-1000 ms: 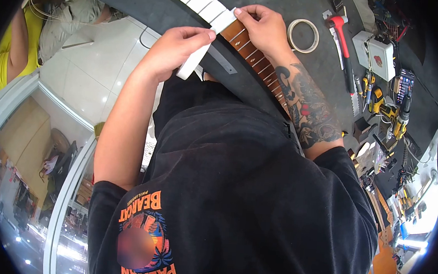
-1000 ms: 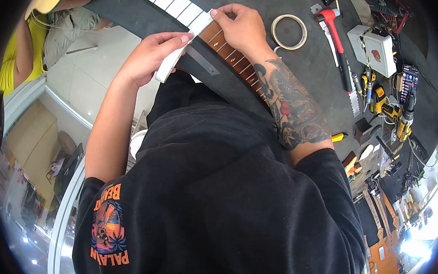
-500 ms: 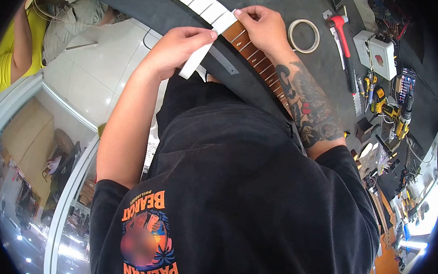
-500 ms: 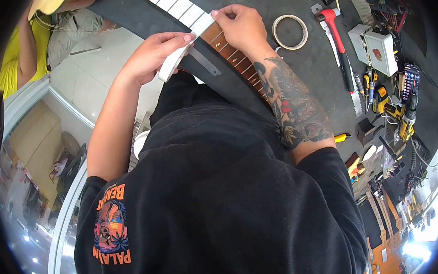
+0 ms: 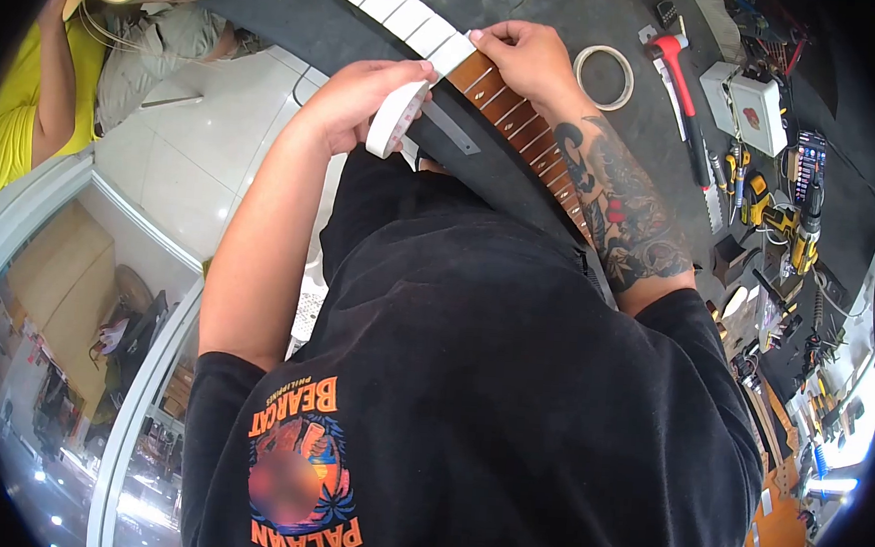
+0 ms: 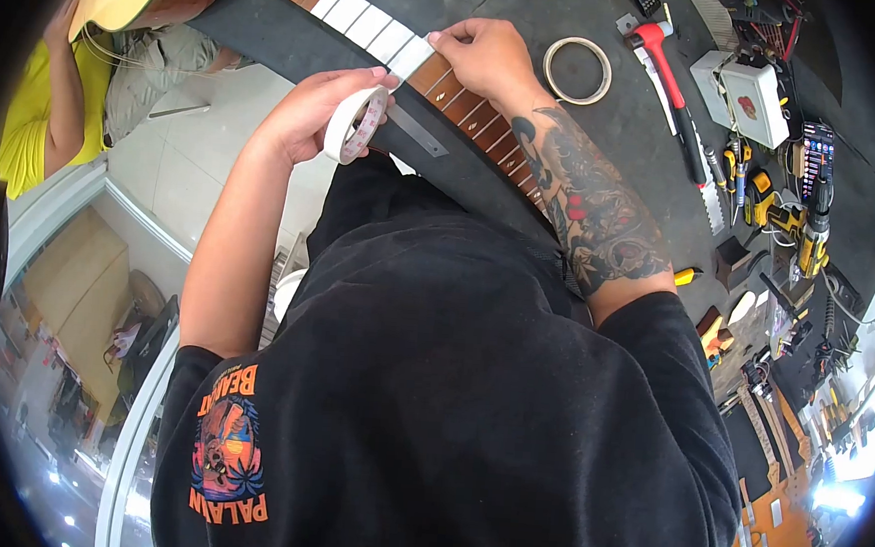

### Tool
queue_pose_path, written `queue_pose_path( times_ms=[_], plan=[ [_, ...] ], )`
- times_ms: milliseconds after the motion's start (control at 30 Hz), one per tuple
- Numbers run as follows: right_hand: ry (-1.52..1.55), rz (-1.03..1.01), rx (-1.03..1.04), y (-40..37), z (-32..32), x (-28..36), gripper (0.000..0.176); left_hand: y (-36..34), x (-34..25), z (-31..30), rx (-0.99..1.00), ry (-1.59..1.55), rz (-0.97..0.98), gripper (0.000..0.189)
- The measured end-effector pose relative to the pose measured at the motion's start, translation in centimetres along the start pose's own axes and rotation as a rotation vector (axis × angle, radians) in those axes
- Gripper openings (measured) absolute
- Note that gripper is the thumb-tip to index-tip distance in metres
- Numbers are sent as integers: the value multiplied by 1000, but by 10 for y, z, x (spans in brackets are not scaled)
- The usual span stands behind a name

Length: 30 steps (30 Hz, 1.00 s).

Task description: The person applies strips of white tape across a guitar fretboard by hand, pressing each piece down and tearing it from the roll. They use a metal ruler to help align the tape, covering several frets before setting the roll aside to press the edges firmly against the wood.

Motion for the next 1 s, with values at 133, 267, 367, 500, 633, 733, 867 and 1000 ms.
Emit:
queue_pose_path(
  times_ms=[133, 267, 367, 500, 633, 733, 867, 1000],
  plan=[
    [-6, -9, 8, -1, -2, 3, 40, -1, 0, -1, 16, -23, 17, 53],
    [7, 13, -13, 0, -1, 1, 39, -1, -1, 1, -1, -14, 24, 54],
    [-18, 22, -24, 2, -2, 7, 39, 5, 1, -2, 4, 21, -9, 53],
    [-20, 61, -7, -4, -2, 8, 39, 0, 0, 1, 9, -16, 17, 50],
    [40, 23, -136, -1, 1, 0, 37, -1, -1, 1, 15, -22, 21, 50],
    [75, -48, -354, -7, -10, 1, 32, 2, 1, 1, 17, -19, 43, 50],
    [-19, -216, -407, -34, -10, 14, 24, 1, 2, 0, 16, -14, 46, 50],
    [-174, -500, -446, -49, 7, 26, 21, 3, 0, 3, 36, -26, 47, 50]
  ],
)
Point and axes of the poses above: each hand's wrist, its own y-axis towards the middle knuckle, its own z-axis out of the palm, x = y × z, the point moved 4 cm from there along y, towards the middle knuckle, and after that the axes turned 4 degrees about -x, right-handed, at the moved point
